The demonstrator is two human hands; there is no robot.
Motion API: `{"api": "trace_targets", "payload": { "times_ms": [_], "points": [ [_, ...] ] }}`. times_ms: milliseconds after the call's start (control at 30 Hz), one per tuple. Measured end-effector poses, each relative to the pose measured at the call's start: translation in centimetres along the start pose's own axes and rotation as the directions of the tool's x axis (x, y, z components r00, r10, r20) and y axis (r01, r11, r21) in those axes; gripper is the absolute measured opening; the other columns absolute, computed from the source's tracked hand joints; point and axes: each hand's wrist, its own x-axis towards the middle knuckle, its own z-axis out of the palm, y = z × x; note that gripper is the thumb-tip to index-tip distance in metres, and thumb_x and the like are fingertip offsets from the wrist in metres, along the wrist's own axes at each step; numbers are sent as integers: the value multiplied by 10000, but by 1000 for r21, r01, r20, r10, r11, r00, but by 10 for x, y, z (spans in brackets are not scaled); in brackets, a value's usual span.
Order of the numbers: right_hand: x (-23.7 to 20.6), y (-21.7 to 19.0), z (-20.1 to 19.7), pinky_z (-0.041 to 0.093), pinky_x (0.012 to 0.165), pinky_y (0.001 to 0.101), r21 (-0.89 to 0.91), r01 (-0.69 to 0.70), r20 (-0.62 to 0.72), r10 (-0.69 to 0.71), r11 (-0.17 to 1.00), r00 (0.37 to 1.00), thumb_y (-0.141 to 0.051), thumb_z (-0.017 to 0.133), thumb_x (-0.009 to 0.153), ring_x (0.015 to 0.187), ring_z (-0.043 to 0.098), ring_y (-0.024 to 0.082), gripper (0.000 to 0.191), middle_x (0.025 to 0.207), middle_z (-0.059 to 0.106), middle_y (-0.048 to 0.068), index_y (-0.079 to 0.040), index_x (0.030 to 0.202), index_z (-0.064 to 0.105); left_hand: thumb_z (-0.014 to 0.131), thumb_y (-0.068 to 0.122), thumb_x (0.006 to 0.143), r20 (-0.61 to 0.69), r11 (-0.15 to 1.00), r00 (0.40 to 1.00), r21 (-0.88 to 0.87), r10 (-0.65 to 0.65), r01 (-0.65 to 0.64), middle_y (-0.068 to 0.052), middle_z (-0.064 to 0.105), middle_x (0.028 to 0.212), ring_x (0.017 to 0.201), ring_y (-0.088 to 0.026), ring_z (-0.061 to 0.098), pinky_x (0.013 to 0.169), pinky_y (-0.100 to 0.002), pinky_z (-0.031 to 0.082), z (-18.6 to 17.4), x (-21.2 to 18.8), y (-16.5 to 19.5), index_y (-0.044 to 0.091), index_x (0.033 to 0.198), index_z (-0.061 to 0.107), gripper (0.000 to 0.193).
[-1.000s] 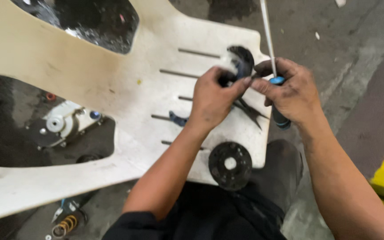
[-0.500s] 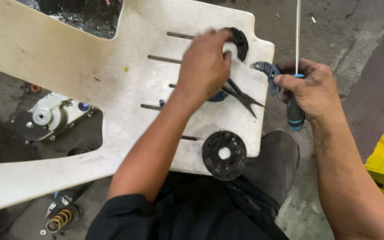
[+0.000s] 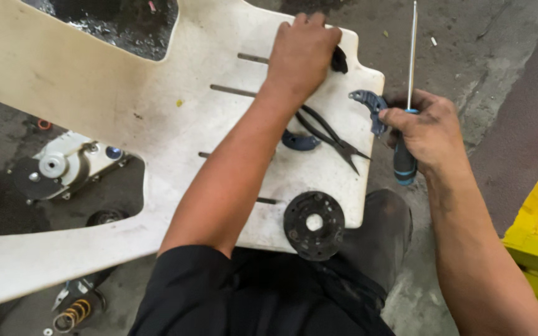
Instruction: The person uses a screwdriver to pry and seat curved brake shoe segments into a circular brake assembly. They repeatedly adjust and press the segments into place, then lift and rotate the assembly to inspect the fit.
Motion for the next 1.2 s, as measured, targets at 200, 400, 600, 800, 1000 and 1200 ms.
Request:
{"api": "trace_targets", "payload": {
  "times_ms": [200,400,600,800,1000,1200],
  "points": [
    [4,7,20,529,539,264,-324,162,-60,-191,932,980,-126,798,909,620,670,120,254,838,706,76,60,1074,746,696,82,808,-29,996,996,-13,-87,87,-115,653,1061,1030,-347,618,841,-522,482,2,-12,-8,106,1012,719,207],
    [6,6,20,516,536,274,-305,59,-51,-78,951,996,-182,788,922,597,642,134,275,775,721,92,41,1080,751,781,181,821,-80,979,980,-110,-180,171,-118,644,1104,1049,-354,604,862,-513,474,-17,-48,1,98,1125,670,334],
    [1,7,17,502,520,280,-344,65,-48,-86,937,995,-213,794,934,580,642,133,307,755,709,86,34,1110,745,760,193,883,86,943,973,-241,-214,229,-144,660,1131,1017,-360,620,849,-489,489,-56,-113,23,71,1236,647,390],
    [-37,10,-4,491,518,282,-365,148,-82,-190,919,978,-264,771,982,600,653,138,329,771,696,91,-1,1176,736,747,221,901,186,866,924,-324,-335,380,-138,704,1080,987,-357,657,824,-447,524,-84,-174,40,51,1197,685,347],
    [-106,22,3,521,494,300,-371,-13,20,22,928,1000,-297,758,909,581,652,138,315,756,703,59,-56,1110,745,733,241,892,264,731,844,-422,-466,536,-149,726,1071,929,-341,703,788,-403,560,-88,-216,50,42,1147,717,323],
    [-146,50,10,519,583,342,-412,48,98,-8,910,995,-279,790,866,625,639,180,352,748,703,103,-41,1121,741,678,217,932,309,700,849,-481,-428,528,-170,731,1128,1027,-370,697,879,-420,552,-81,-238,58,37,1155,715,289]
  ]
}}
